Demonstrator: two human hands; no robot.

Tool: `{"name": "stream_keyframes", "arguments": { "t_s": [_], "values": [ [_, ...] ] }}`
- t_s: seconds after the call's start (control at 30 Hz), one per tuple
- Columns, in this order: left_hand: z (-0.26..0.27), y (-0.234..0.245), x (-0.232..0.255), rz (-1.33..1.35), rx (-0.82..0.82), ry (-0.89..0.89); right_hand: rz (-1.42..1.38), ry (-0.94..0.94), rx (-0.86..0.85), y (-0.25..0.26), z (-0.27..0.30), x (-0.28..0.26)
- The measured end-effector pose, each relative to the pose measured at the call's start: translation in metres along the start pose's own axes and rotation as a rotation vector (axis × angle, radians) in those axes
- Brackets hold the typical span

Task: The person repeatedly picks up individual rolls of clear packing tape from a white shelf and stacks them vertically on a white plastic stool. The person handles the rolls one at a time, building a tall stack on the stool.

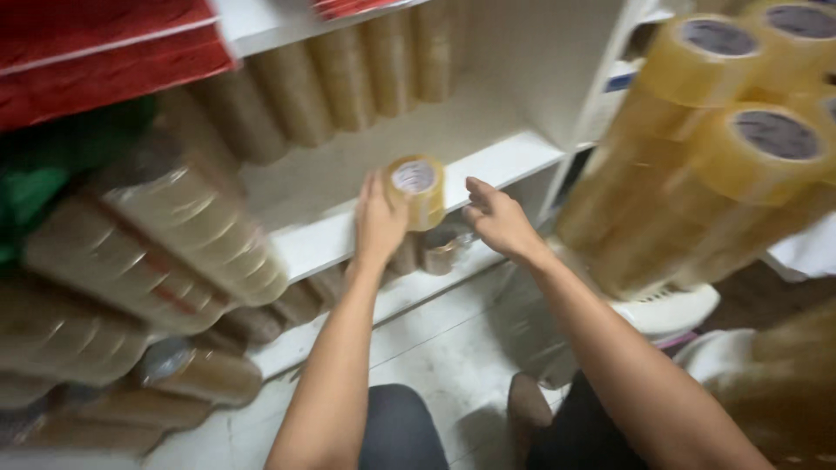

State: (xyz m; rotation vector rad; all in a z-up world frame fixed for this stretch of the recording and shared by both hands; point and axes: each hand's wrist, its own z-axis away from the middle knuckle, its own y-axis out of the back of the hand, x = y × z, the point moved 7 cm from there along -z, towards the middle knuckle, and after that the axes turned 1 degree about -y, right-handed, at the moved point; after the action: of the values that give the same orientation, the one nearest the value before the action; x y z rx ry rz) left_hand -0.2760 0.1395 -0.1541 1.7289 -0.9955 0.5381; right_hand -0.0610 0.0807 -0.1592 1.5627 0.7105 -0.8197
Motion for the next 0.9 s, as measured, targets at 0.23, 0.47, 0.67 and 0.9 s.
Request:
{"name": "stream_keyframes", "arguments": {
  "t_s": [0.23,0.47,0.67,0.9],
  "values": [
    [-0.004,-0.026,-0.043,0.026,-0.164,0.154,-0.166,-0.034,-0.134,-0.041,0.015,-0.078],
    [0.003,-0.032,-0.041,0.091,-0.145,0.184,-0.288,0.029,-0.094,-0.043,0.012,-0.081],
    [0.005,-0.010,-0.021,0.132,-0.012,0.143,-0.259,0.111,-0.088,-0.026,0.024,-0.109],
    [0.016,0.018,0.076,0.148,0.022,0.020,-0.186,0.229,0.056,0.042,0.034,-0.112]
  ]
}}
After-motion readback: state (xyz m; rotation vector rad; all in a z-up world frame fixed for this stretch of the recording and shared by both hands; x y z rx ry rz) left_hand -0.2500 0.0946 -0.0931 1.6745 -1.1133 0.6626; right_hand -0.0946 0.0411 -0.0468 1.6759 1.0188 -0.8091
